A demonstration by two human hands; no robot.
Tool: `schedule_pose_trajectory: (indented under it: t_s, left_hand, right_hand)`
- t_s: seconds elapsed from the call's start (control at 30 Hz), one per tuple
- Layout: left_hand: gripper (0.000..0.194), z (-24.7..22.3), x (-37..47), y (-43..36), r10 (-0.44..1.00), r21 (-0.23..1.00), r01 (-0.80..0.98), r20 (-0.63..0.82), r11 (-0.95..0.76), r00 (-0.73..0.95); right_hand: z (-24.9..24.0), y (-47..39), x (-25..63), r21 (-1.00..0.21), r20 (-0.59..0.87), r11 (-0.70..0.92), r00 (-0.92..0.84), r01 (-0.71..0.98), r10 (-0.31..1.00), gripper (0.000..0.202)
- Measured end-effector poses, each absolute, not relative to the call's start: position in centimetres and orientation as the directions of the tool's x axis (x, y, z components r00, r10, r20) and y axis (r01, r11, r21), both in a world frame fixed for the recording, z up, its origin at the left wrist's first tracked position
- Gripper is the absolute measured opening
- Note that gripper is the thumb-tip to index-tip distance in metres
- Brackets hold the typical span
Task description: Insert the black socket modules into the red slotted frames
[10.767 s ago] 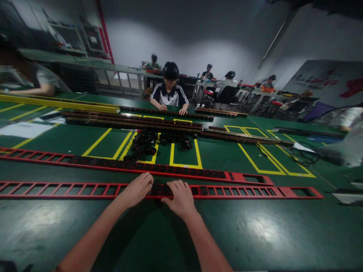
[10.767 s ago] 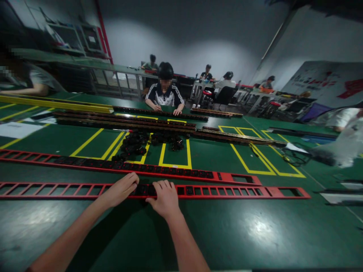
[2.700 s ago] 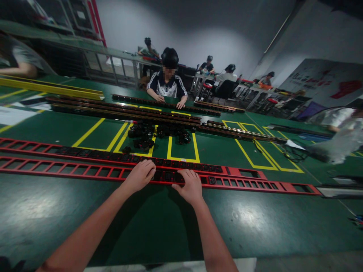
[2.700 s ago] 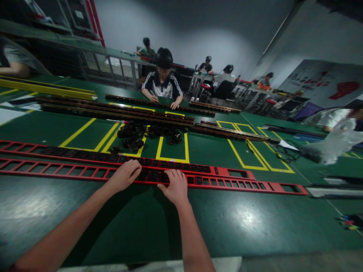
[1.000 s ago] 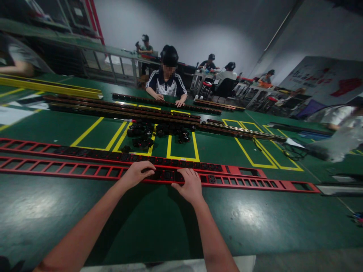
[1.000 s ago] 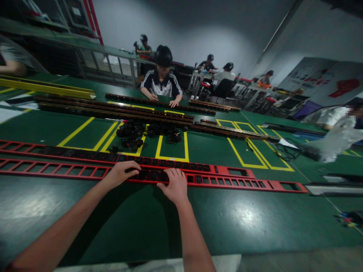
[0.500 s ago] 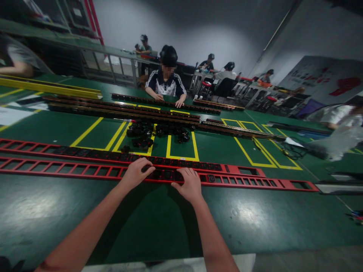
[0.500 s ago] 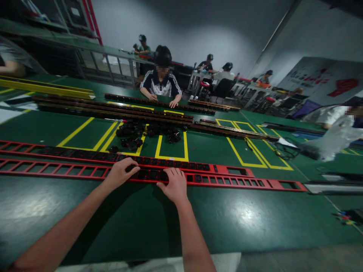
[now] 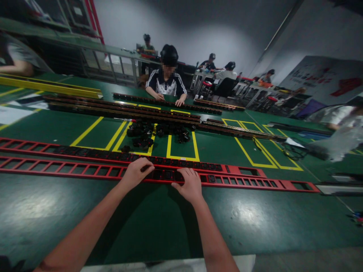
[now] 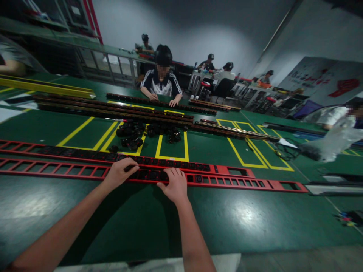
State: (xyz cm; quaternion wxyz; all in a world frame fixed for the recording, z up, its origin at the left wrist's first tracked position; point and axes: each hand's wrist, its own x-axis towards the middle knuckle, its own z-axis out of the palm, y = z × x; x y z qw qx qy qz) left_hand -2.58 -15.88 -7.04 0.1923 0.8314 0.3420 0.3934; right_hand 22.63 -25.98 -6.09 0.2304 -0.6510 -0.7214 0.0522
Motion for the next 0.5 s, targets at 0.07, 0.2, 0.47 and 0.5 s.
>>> schedule_pose_trajectory:
  t_s: [0.07, 0.2, 0.47, 0.5]
  left_hand:
    - [0.02, -7.2, -2.5, -15.9, 0.681, 0.552, 0.402, 0.552, -0.731, 0.481]
    - [0.019, -7.8, -2.7, -15.6, 0.649, 0.537, 0.368, 0.572, -0.759, 0.502]
    - [0.019, -7.7, -2.7, -15.7, 0.698, 0.623, 0.355, 0.478, -0.697, 0.533]
    - [0.019, -7.5, -2.6, -15.8, 0.702, 0.626, 0.359, 0.469, -0.692, 0.536]
  right_hand:
    - [-6.0, -26.0, 22.6, -0.375, 0.266, 0.147, -0.046, 0.915, 0.963, 0.049]
    - [-6.0, -26.0, 22.7, -0.364, 0.261, 0.145, -0.049, 0.92, 0.964, 0.048]
    - [-6.0, -26.0, 22.7, -0.354, 0.261, 0.151, -0.058, 0.923, 0.964, 0.048]
    - [-6.0, -26.0, 22.7, -0.353, 0.259, 0.151, -0.059, 0.923, 0.964, 0.048]
